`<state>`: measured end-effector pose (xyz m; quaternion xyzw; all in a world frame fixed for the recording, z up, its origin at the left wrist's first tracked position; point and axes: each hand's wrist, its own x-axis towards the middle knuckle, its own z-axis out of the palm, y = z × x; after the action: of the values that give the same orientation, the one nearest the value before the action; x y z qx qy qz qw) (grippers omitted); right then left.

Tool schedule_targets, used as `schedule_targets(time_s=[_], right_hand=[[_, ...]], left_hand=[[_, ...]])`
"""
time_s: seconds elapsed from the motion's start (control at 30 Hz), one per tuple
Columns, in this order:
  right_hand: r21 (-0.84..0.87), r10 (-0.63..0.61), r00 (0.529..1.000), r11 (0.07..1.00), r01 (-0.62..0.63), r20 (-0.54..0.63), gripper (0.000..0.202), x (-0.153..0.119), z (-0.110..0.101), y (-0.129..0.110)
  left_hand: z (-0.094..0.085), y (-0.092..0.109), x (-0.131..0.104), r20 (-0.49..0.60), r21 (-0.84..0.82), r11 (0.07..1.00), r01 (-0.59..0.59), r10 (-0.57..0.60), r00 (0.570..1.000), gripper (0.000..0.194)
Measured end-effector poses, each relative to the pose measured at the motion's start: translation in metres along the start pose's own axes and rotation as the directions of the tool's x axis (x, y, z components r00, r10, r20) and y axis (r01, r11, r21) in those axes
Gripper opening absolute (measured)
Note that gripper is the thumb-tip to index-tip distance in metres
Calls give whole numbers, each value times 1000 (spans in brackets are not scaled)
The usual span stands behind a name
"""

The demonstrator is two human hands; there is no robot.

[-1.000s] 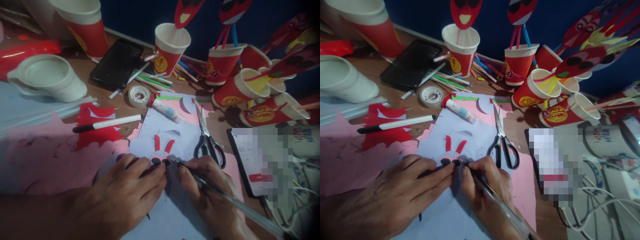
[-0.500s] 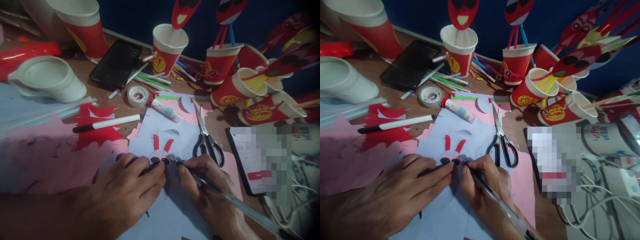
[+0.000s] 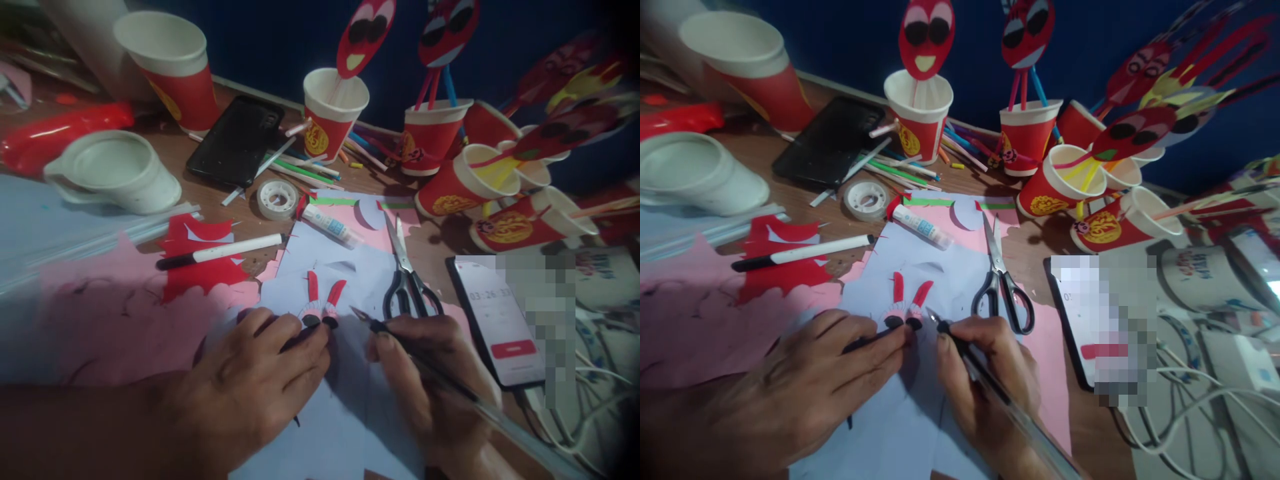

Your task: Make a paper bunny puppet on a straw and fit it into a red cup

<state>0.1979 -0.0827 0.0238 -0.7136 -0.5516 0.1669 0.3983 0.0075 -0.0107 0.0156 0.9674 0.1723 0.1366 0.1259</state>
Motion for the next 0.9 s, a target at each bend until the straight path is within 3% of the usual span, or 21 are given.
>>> schedule_targets(time_s=[0.13, 0.23, 0.33, 0.43, 0.6, 0.9], right_hand=[[168, -84, 994, 981, 94, -64, 21, -4, -4, 0], [145, -209, 976, 965, 217, -69, 26, -6, -7, 0], [70, -393, 919, 918, 390, 38, 32, -5, -10, 3], [10, -488, 858, 870, 493, 162, 29, 0, -10, 5], [-69, -537, 814, 824, 563, 223, 20, 6, -6, 7], [-91, -517, 787, 814, 574, 337, 22, 3, -4, 12]], left_hand=[[1, -1, 0, -11, 10, 999, -31, 31, 999, 29], [0, -4, -1, 28, -1, 999, -41, 41, 999, 29], [-1, -6, -3, 73, -10, 997, -82, 83, 994, 31], [-1, -7, -4, 85, 21, 995, -100, 97, 992, 32], [-1, -6, -3, 67, 89, 990, -105, 99, 993, 31], [-6, -4, -3, 77, 103, 989, -111, 103, 992, 40]])
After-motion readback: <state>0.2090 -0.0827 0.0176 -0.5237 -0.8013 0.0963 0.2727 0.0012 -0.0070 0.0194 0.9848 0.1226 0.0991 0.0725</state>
